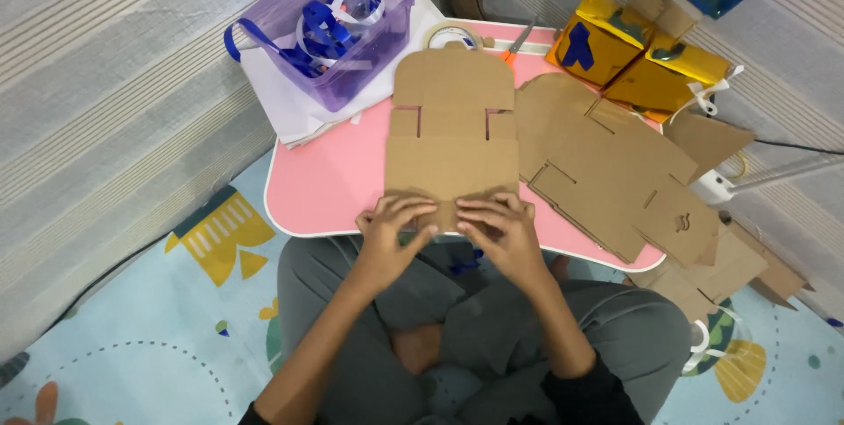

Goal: Assembling cardboard gift boxes, tying ribbons on small boxes, and placing gift items inside.

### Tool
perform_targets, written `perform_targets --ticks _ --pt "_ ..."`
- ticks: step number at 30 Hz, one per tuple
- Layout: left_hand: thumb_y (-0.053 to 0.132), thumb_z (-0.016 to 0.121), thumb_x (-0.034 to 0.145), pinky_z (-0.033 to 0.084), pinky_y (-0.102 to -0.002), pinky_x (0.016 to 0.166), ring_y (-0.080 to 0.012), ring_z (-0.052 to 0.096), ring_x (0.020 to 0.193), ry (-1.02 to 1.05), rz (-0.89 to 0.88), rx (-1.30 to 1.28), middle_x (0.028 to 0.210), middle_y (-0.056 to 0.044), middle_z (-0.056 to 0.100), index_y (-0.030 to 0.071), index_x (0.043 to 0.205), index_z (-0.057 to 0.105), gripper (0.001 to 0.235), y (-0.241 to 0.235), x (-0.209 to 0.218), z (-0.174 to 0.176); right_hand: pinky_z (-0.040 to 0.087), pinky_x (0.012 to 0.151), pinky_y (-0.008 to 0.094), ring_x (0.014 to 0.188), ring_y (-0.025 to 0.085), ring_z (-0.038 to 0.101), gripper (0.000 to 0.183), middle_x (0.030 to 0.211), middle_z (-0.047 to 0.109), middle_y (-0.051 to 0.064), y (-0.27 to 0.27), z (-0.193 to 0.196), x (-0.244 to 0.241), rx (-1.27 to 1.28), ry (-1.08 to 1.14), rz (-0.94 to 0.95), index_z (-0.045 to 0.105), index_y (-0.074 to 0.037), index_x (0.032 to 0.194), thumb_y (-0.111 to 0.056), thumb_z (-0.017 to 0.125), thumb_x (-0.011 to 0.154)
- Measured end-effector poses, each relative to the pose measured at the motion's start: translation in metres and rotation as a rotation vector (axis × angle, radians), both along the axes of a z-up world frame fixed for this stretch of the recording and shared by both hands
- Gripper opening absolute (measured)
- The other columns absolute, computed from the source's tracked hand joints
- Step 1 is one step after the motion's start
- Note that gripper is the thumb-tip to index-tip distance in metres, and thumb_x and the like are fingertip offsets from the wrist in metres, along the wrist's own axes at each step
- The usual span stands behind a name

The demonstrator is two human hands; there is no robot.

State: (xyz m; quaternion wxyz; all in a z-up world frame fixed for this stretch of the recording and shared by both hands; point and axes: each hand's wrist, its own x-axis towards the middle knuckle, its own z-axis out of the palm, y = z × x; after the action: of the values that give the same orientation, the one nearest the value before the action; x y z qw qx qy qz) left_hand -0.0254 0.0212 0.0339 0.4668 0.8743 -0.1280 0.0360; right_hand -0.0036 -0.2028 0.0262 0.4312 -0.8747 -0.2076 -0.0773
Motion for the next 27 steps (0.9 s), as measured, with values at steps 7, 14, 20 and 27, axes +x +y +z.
perform_targets --ticks 7,14,20,27 --pt "0.035 0.068 0.098 0.024 -0.052 0.098 -0.027 0.044 0.126 -0.03 -0.093 0.219 0.133 -0.001 0.064 0.02 0.134 0.065 0.039 0.009 0.002 -0.003 0.031 0.1 0.057 0.123 0.033 0.054 0.039 0.13 0.07 0.001 -0.009 0.002 0.005 -0.09 0.077 0.103 0.076 -0.023 0.118 -0.034 0.084 0.082" --pt "0.043 0.061 0.101 0.029 -0.05 0.095 -0.0232 0.051 0.12 -0.139 -0.142 0.334 0.123 0.003 0.067 0.024 0.127 0.067 0.033 0.015 0.018 -0.003 0.042 0.089 0.044 0.112 0.028 0.063 0.031 0.115 0.075 0.0 -0.01 0.025 0.015 -0.111 0.102 0.136 0.078 -0.024 0.113 -0.029 0.083 0.083" --pt "0.037 0.069 0.096 0.043 -0.046 0.089 -0.0272 0.067 0.103 0.15 -0.099 0.102 0.101 -0.005 0.076 0.017 0.109 0.076 0.025 0.014 0.042 0.031 0.056 0.082 0.043 0.098 0.036 0.072 0.016 0.101 0.079 0.014 -0.002 0.045 0.027 0.068 0.415 -0.024 0.083 -0.014 0.098 -0.023 0.082 0.085" --pt "0.026 0.081 0.081 0.058 -0.033 0.064 -0.0232 0.073 0.071 0.536 -0.016 -0.207 0.087 -0.016 0.079 0.007 0.098 0.082 0.026 0.021 0.063 0.037 0.051 0.052 0.027 0.066 0.019 0.066 0.029 0.093 0.079 0.018 -0.007 0.023 0.043 0.261 0.8 -0.174 0.083 -0.006 0.1 -0.022 0.085 0.076"
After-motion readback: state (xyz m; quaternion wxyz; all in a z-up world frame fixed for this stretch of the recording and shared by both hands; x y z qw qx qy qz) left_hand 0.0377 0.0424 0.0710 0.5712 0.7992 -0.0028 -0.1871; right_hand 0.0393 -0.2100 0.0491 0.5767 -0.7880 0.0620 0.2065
